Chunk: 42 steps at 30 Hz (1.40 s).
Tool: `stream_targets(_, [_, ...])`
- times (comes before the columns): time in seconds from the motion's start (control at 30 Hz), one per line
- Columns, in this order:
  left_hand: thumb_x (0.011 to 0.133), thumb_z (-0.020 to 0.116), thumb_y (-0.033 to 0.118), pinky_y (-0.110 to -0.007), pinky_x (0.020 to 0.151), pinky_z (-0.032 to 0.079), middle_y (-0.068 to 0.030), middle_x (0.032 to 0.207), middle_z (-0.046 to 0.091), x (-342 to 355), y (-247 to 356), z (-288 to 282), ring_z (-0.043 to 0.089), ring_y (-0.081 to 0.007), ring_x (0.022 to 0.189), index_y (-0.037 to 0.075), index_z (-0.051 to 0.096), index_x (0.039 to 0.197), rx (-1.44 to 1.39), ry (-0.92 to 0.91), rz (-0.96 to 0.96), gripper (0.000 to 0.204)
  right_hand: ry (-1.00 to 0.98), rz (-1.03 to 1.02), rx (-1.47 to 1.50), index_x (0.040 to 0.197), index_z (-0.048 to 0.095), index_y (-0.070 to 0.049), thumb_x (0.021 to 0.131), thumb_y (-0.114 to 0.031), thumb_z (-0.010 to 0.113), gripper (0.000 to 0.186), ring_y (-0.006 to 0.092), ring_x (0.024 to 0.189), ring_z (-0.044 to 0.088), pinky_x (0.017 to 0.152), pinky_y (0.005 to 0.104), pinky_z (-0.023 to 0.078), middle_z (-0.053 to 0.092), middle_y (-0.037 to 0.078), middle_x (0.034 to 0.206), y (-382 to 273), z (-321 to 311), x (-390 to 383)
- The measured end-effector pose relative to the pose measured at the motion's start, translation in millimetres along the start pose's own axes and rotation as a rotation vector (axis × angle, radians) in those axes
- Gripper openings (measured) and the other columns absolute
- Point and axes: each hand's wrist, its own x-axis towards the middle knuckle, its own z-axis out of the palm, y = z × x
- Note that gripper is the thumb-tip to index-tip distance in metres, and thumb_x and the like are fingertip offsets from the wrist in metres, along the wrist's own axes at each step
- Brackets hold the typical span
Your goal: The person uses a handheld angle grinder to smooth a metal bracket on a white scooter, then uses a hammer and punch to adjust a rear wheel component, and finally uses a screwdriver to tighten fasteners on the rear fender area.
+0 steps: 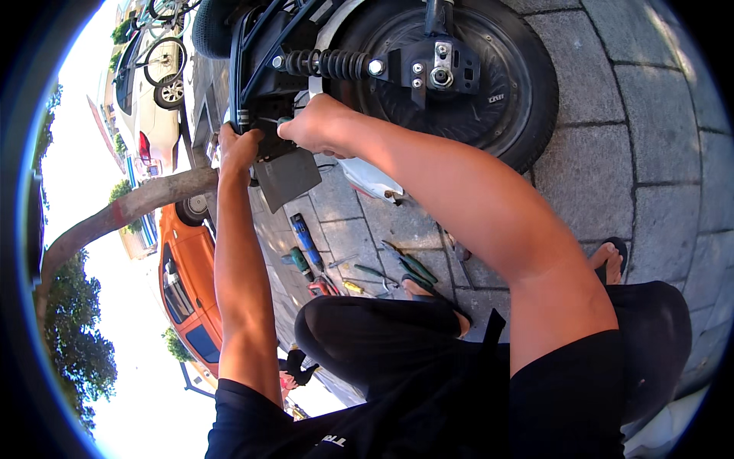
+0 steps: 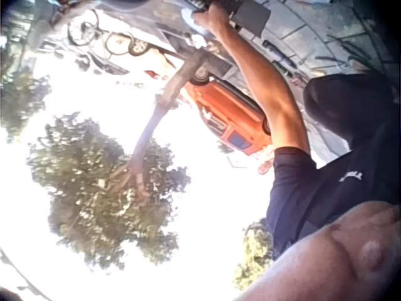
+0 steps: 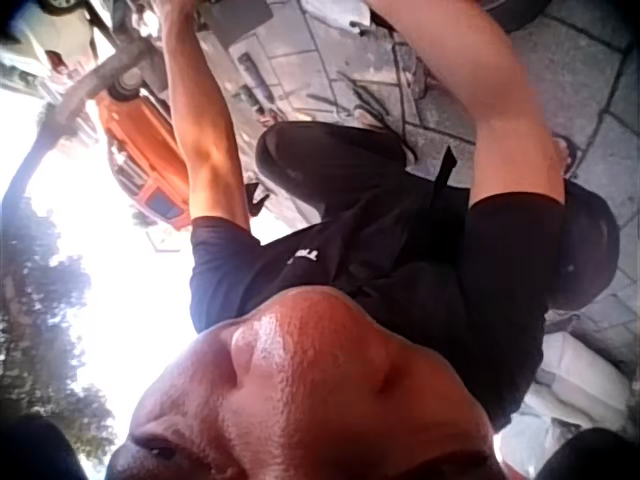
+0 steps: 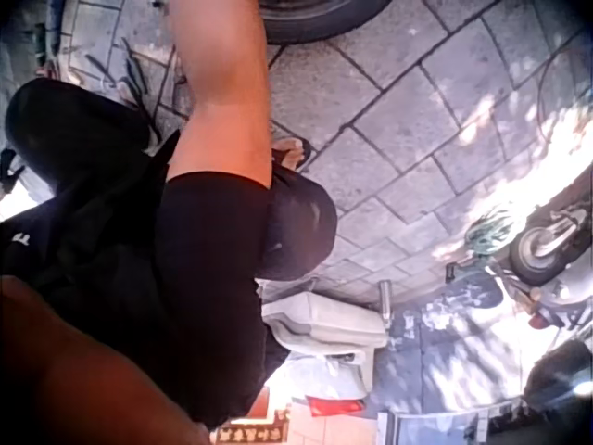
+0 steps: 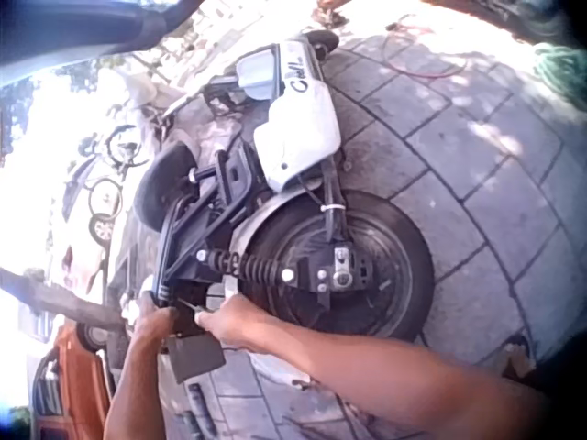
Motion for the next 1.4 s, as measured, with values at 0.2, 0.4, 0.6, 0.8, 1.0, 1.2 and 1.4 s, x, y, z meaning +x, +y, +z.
stream_targets(0.2, [0.074,0.078,0.020,-0.044,0.100,0.049,-0.0232,0.127,0.062,-2.4,-0.9,-0.1,0.062,-0.0355,0.114,-0.007,0.060,0.126,-0.010,0.024,0.045,0.061,-0.080,0.086,0.108,0.075,0.056,-0.011,0.099,-0.039,0.074,0.041,0.0124,0.051,0.029,0.056,0.0354,0.031,0.044,-0.002,0.060,-4.1,-1.1,4.1])
stream_targets(0.4, [0.076,0.076,0.020,-0.048,0.112,0.046,-0.0316,0.140,0.053,-2.6,8.0,-5.2,0.057,-0.0482,0.130,-0.011,0.052,0.137,-0.010,-0.086,-0.051,0.073,-0.050,0.106,0.064,0.084,0.064,-0.005,0.095,-0.031,0.077,0.031,0.0136,0.047,0.034,0.051,0.0368,0.035,0.055,0.006,0.068,-11.4,-2.0,5.1])
stream_targets(0.6, [0.076,0.075,0.021,-0.046,0.106,0.046,-0.0289,0.130,0.056,0.6,4.0,0.1,0.058,-0.0446,0.120,-0.010,0.055,0.130,-0.008,0.004,0.029,0.065,-0.045,0.092,-0.022,0.083,0.064,-0.003,0.085,-0.014,0.074,0.015,0.0125,0.047,0.034,0.049,0.0354,0.033,0.053,0.006,0.067,-14.1,-6.1,8.7])
stream_targets(0.8, [0.073,0.076,0.018,-0.040,0.085,0.050,-0.0177,0.106,0.061,5.0,-13.9,11.1,0.060,-0.0301,0.094,-0.008,0.061,0.114,-0.003,0.059,0.058,0.051,-0.019,0.111,-0.060,0.077,0.061,-0.004,0.083,-0.011,0.072,0.015,0.0118,0.048,0.033,0.049,0.0337,0.032,0.051,0.004,0.065,-16.0,-3.3,10.3])
stream_targets(1.0, [0.080,0.075,0.021,-0.049,0.109,0.046,-0.0317,0.133,0.054,5.9,-9.4,5.0,0.058,-0.0488,0.122,-0.011,0.055,0.131,-0.015,-0.056,0.018,0.063,-0.002,0.114,-0.139,0.074,0.061,-0.005,0.081,-0.010,0.073,0.015,0.0122,0.048,0.035,0.045,0.0338,0.027,0.051,0.004,0.065,-16.8,-4.1,2.7])
stream_targets(1.2, [0.078,0.076,0.019,-0.045,0.093,0.047,-0.0227,0.116,0.056,6.8,-15.4,9.6,0.058,-0.0378,0.103,-0.008,0.057,0.119,-0.017,0.013,0.071,0.053,-0.050,0.109,-0.021,0.078,0.062,-0.003,0.081,-0.010,0.074,0.014,0.0127,0.043,0.036,0.042,0.0347,0.029,0.052,0.005,0.063,-6.4,-3.9,20.4])
stream_targets(1.4, [0.076,0.075,0.013,-0.036,0.065,0.046,-0.0079,0.088,0.056,9.5,-29.1,16.6,0.055,-0.0183,0.073,-0.002,0.059,0.101,-0.045,0.106,0.168,0.034,0.045,0.020,-0.178,0.089,0.070,0.001,0.084,-0.015,0.077,0.019,0.0150,0.048,0.048,0.045,0.0354,0.038,0.058,0.005,0.066,0.8,7.6,15.2])
